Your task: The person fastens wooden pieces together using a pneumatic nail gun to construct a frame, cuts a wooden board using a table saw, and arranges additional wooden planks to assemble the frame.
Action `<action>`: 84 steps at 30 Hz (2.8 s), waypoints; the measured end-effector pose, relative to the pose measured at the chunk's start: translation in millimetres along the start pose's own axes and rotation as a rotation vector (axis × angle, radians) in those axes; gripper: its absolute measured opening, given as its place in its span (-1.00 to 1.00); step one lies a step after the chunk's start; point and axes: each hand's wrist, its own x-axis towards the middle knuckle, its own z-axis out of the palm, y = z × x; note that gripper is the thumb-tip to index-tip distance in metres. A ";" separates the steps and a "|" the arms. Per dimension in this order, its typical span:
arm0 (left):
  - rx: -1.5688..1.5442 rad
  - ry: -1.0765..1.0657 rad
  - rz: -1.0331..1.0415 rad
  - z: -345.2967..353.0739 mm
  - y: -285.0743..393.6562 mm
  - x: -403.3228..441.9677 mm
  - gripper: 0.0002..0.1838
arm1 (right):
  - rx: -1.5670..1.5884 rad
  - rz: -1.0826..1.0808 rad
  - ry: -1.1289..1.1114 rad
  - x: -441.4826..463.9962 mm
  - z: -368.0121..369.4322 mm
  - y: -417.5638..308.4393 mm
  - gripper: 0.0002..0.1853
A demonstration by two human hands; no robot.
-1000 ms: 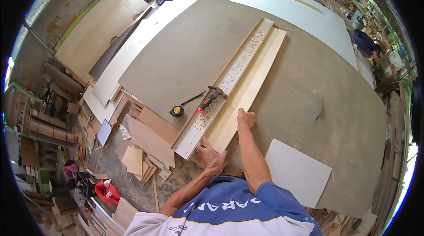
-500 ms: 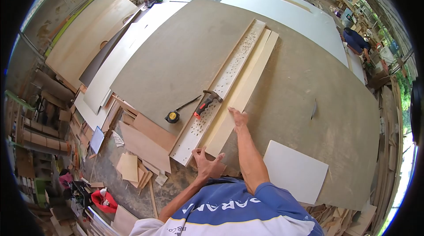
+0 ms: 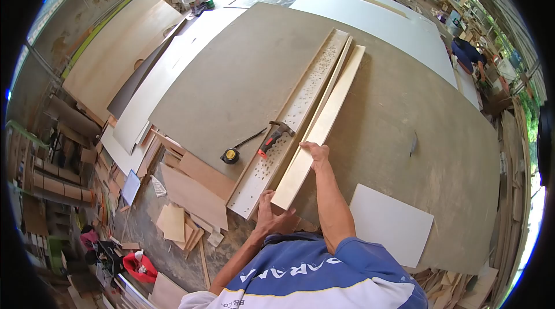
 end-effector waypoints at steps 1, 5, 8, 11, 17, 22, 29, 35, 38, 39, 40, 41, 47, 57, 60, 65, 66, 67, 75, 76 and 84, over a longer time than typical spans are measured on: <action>0.009 -0.060 0.118 -4.9 -2.6 1.3 -0.08 | -0.157 -0.106 0.117 0.1 -3.9 1.9 -0.69; 0.074 -0.331 0.188 -14.9 -6.0 10.2 -0.07 | -0.365 -0.141 0.217 -2.2 -24.3 5.9 -0.63; 0.207 -0.366 -0.163 -5.4 37.7 37.6 0.12 | -0.251 -0.125 0.154 52.2 -44.6 55.5 -0.62; 0.435 -0.248 -0.133 33.4 43.5 62.2 0.34 | -0.067 -0.118 0.048 49.0 -45.4 60.3 -0.63; 0.500 -0.222 -0.208 39.0 67.0 78.6 0.41 | 0.139 -0.195 0.004 -28.2 -27.2 40.2 -0.75; 0.504 -0.244 0.046 8.0 68.0 55.5 0.39 | 0.359 -0.265 0.001 -96.2 -22.6 20.1 -0.73; 0.448 -0.382 0.506 14.9 76.1 88.0 0.37 | 0.530 -0.440 0.313 -114.3 -59.9 10.4 -0.61; 0.469 -0.671 0.824 35.5 127.6 136.9 0.20 | 0.751 -0.446 0.539 -120.6 -102.9 -1.6 -0.50; 0.493 -0.803 0.875 52.1 149.9 151.3 0.12 | 0.859 -0.396 0.631 -115.9 -116.6 3.9 -0.51; 0.521 -0.864 0.891 56.2 153.6 154.1 0.11 | 0.868 -0.398 0.643 -116.0 -121.4 6.7 -0.51; 0.525 -0.872 0.897 61.9 155.3 156.4 0.11 | 0.773 -0.405 0.649 -117.5 -126.2 6.2 -0.56; 0.536 -0.881 0.908 69.2 154.2 159.3 0.11 | 0.683 -0.407 0.653 -119.3 -130.2 6.9 -0.60; 0.580 -0.936 0.956 90.3 134.9 186.5 0.13 | -0.081 -0.434 1.350 -176.8 -225.9 98.5 -0.51; 0.596 -1.016 1.027 117.1 104.9 218.8 0.21 | 0.644 -0.186 0.915 -266.5 -310.8 162.2 -0.59; 0.631 -0.941 1.024 120.2 100.9 221.5 0.23 | 0.672 -0.174 0.981 -291.6 -295.7 170.9 -0.64; 0.612 -1.044 0.974 123.1 104.8 238.9 0.24 | 0.583 -0.184 0.818 -354.9 -258.3 167.9 -0.64; 0.603 -1.062 0.980 124.3 103.9 240.7 0.23 | 0.578 -0.173 0.820 -357.8 -256.3 167.6 -0.64; 0.601 -1.069 0.970 126.4 98.9 240.8 0.23 | 0.577 -0.180 0.814 -361.0 -256.5 166.7 -0.63; 0.688 -1.017 0.926 113.5 81.3 223.6 0.22 | 0.624 -0.161 0.710 -342.4 -220.5 155.9 -0.67; 0.690 -1.027 0.924 112.4 78.5 224.8 0.22 | 0.649 -0.187 0.624 -340.8 -211.2 153.0 -0.69; 0.705 -1.083 0.917 105.2 69.2 253.9 0.39 | 0.758 -0.065 0.463 -318.9 -158.7 178.2 -0.73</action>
